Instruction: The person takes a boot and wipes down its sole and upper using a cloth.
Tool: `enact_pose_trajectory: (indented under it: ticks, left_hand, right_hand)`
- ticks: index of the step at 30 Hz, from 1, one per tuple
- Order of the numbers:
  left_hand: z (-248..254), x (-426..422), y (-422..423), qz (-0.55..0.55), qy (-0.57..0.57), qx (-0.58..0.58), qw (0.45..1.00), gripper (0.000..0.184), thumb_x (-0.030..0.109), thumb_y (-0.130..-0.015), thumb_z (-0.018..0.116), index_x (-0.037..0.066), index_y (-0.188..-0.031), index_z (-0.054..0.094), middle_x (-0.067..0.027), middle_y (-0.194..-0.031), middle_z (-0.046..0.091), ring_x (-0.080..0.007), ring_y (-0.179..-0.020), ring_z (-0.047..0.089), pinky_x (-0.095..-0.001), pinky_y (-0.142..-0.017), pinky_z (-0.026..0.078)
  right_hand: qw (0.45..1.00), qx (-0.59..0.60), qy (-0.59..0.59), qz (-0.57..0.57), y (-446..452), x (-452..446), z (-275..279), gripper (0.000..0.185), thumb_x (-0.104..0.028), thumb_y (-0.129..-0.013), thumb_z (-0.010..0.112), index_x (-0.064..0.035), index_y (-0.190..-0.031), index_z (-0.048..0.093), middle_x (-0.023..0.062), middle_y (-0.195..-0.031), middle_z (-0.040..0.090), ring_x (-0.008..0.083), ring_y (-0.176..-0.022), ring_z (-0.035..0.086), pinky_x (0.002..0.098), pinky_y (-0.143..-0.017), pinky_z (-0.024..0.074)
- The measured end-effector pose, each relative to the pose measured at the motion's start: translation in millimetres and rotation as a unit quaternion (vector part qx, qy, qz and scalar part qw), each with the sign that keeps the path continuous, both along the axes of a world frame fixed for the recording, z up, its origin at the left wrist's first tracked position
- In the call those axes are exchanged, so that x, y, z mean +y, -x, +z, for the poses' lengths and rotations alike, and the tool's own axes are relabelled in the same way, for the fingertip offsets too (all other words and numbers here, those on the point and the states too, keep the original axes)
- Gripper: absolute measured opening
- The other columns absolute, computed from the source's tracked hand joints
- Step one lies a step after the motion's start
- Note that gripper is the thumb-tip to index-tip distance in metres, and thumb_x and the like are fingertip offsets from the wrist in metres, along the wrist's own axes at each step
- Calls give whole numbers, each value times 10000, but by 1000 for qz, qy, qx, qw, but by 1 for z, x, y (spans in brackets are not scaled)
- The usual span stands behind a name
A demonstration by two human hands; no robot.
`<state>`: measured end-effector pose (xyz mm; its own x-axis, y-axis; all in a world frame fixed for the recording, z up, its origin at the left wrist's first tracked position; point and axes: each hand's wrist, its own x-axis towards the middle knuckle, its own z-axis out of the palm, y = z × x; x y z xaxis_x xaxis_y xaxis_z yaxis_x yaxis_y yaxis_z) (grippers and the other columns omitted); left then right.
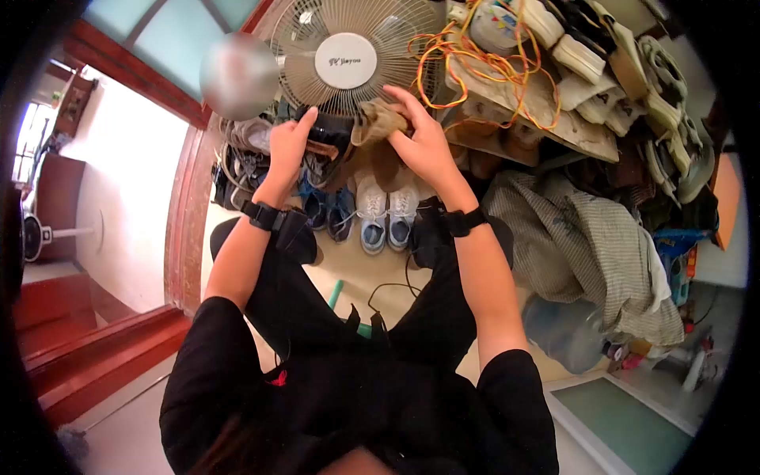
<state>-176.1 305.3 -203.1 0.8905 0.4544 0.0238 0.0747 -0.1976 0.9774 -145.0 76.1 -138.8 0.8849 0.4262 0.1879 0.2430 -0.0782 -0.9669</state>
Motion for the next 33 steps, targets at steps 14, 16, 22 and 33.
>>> enact_pose_trajectory:
  ticks: [14,16,22,33]
  left_hand:
    - [25,-14,-14,10,366,43,930,271,236,-841,596,-24,-785,648,-5,-710,609,-93,-634,533,-260,-622,421]
    - [14,-11,-17,5,336,34,941,275,229,-841,596,-30,-763,646,1,-701,603,-86,-631,525,-253,-616,415]
    - [26,-7,-15,39,321,0,946,266,184,-840,596,-45,-710,638,22,-670,578,-62,-613,478,-239,-587,381]
    - [17,2,-10,57,355,24,933,225,182,-818,595,-27,-747,644,-50,-739,638,-142,-672,580,-278,-665,449]
  right_hand:
    - [943,-254,214,16,-17,36,-33,668,-183,-695,788,-134,-1292,493,94,-1381,422,380,-1287,377,458,-1050,364]
    - [952,-235,194,13,-16,35,-36,638,-151,-726,762,-90,-1295,480,130,-1389,408,374,-1265,412,426,-1033,387]
    - [947,-282,156,-14,-17,46,-49,528,-24,-761,651,-66,-1266,504,162,-1317,502,370,-1192,500,413,-987,423]
    - [965,137,-92,-203,-46,34,-60,266,-131,-915,572,-12,-1153,587,63,-1052,649,120,-937,580,265,-843,449]
